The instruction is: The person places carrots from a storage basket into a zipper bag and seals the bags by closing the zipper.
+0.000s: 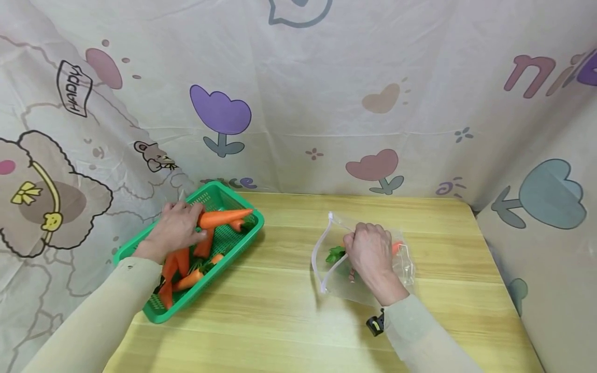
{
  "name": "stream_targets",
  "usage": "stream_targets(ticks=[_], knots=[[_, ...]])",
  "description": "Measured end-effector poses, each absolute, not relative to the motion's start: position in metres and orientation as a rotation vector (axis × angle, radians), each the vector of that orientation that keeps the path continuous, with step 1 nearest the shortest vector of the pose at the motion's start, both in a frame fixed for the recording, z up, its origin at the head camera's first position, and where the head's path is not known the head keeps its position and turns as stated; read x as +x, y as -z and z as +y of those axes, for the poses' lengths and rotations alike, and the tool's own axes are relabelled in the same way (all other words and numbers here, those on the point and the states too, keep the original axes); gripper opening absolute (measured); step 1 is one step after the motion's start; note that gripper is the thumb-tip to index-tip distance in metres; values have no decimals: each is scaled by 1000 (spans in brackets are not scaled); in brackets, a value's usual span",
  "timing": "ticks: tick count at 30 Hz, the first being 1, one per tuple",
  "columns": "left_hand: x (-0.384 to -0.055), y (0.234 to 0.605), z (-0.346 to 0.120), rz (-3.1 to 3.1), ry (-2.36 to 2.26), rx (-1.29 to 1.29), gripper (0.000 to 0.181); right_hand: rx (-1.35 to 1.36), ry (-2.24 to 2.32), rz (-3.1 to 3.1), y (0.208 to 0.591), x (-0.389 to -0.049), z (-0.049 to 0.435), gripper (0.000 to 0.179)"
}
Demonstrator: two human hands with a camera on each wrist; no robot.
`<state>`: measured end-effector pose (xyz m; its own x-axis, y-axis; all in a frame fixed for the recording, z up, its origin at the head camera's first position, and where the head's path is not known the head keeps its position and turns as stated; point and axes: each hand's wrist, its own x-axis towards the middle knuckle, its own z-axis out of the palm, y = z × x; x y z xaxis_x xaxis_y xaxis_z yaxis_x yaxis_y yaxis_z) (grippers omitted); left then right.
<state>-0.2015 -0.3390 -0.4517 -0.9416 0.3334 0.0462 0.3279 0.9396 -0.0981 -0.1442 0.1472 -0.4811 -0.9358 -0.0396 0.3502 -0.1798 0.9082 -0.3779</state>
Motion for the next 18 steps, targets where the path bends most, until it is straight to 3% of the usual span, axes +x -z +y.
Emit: stream_targets(ticks=[18], knots=[[-199, 443, -325, -2884, -69, -656, 48, 156, -585, -2737, 479, -144, 147, 29]])
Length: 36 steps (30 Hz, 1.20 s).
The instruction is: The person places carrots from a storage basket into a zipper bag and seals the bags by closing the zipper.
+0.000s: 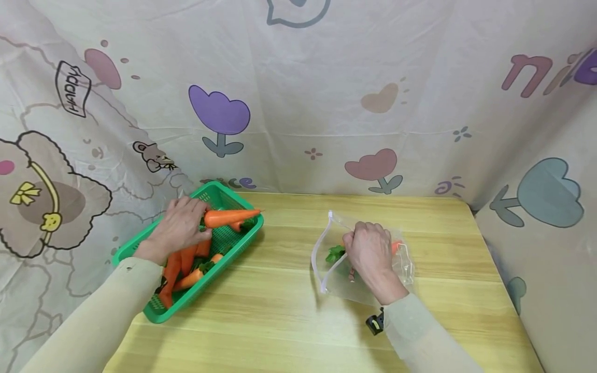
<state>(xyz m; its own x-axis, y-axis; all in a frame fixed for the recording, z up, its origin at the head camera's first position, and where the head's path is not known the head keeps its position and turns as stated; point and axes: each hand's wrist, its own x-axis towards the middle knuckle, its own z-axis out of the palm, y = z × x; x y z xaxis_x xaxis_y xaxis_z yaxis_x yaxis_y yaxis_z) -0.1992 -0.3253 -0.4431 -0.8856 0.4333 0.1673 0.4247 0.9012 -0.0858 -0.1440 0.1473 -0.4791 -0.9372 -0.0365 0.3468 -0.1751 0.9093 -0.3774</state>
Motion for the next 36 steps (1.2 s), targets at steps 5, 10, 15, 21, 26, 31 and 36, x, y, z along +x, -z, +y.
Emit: stream_targets(ticks=[5, 10, 15, 21, 26, 31, 36], knots=[[-196, 429, -319, -2859, -42, -656, 45, 166, -586, -2734, 476, -145, 147, 28], [-192, 410, -302, -2837, -39, -659, 45, 170, -587, -2723, 473, -147, 148, 29], [-184, 395, -279, -2748, -56, -741, 47, 166, -591, -2725, 470, -148, 148, 29], [-174, 386, -247, -2700, -70, -809, 43, 162, -589, -2724, 468, -149, 146, 27], [-165, 380, -217, -2730, -128, -851, 43, 175, -592, -2709, 465, -150, 144, 26], [-158, 382, -182, -2785, -204, -928, 42, 178, -596, -2711, 461, -151, 141, 26], [-154, 390, -145, -2839, -293, -953, 44, 183, -612, -2715, 457, -152, 136, 26]])
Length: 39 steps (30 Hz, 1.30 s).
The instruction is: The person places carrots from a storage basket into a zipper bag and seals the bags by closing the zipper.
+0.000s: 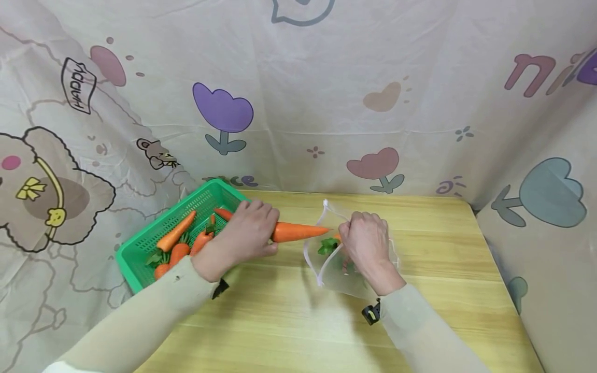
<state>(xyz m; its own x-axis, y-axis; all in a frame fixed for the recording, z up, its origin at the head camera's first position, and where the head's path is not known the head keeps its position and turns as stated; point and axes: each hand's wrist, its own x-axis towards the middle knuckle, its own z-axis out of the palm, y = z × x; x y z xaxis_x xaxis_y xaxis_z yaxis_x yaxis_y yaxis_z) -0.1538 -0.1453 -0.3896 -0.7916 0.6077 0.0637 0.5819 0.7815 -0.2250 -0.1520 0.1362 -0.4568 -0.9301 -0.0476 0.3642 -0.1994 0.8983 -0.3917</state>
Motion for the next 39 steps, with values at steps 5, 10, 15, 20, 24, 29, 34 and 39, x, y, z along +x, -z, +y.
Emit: stream_targets(ticks=[5, 10, 15, 20, 24, 29, 34, 39], knots=[[-152, 399, -109, -2853, -373, -889, 59, 185, -631, -2740, 452, -152, 130, 27], [-149, 409, -79, -2893, -473, -771, 67, 204, -636, -2752, 447, -150, 121, 28], [-147, 420, -62, -2825, -494, -779, 56, 258, -662, -2713, 441, -147, 114, 28], [-149, 435, -61, -2645, -382, -918, 22, 309, -678, -2668, 436, -144, 108, 28], [-153, 446, -66, -2615, -258, -1034, 4, 325, -702, -2668, 432, -143, 107, 27], [-159, 455, -73, -2570, -117, -1050, 13, 295, -746, -2701, 426, -141, 107, 27], [-165, 457, -74, -2536, -4, -1097, 23, 275, -778, -2728, 422, -142, 107, 26], [-168, 451, -82, -2602, 57, -1112, 23, 198, -772, -2731, 422, -145, 116, 30]])
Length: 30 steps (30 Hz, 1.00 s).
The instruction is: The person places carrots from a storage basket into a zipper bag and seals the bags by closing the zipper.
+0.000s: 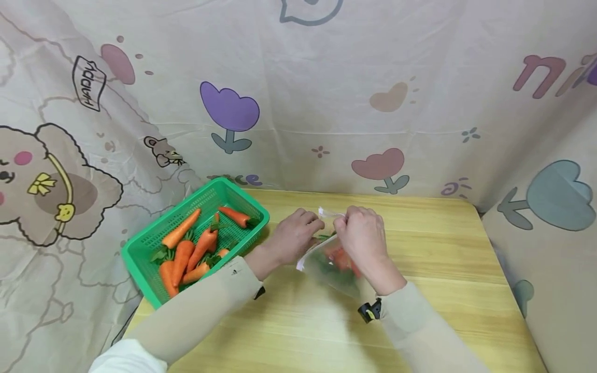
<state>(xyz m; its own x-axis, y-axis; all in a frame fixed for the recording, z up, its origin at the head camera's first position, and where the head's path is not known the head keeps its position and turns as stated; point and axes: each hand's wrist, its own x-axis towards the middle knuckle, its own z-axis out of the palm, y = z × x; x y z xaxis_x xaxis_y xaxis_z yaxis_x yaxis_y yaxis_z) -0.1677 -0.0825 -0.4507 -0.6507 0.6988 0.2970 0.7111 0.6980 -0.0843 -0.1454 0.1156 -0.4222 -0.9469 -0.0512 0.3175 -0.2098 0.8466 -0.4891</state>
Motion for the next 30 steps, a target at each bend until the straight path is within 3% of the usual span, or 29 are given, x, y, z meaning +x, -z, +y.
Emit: stream_targets(ticks=[8, 21, 30], knots=[[-172, 452, -100, -2590, -33, -1079, 8, 265, -606, -2680, 439, -144, 123, 33], [-177, 465, -138, -2676, -55, -1034, 8, 269, -520, -2647, 456, -139, 121, 25], [-176, 453, -200, -2773, 20, -793, 6, 234, -549, -2673, 461, -141, 129, 24]])
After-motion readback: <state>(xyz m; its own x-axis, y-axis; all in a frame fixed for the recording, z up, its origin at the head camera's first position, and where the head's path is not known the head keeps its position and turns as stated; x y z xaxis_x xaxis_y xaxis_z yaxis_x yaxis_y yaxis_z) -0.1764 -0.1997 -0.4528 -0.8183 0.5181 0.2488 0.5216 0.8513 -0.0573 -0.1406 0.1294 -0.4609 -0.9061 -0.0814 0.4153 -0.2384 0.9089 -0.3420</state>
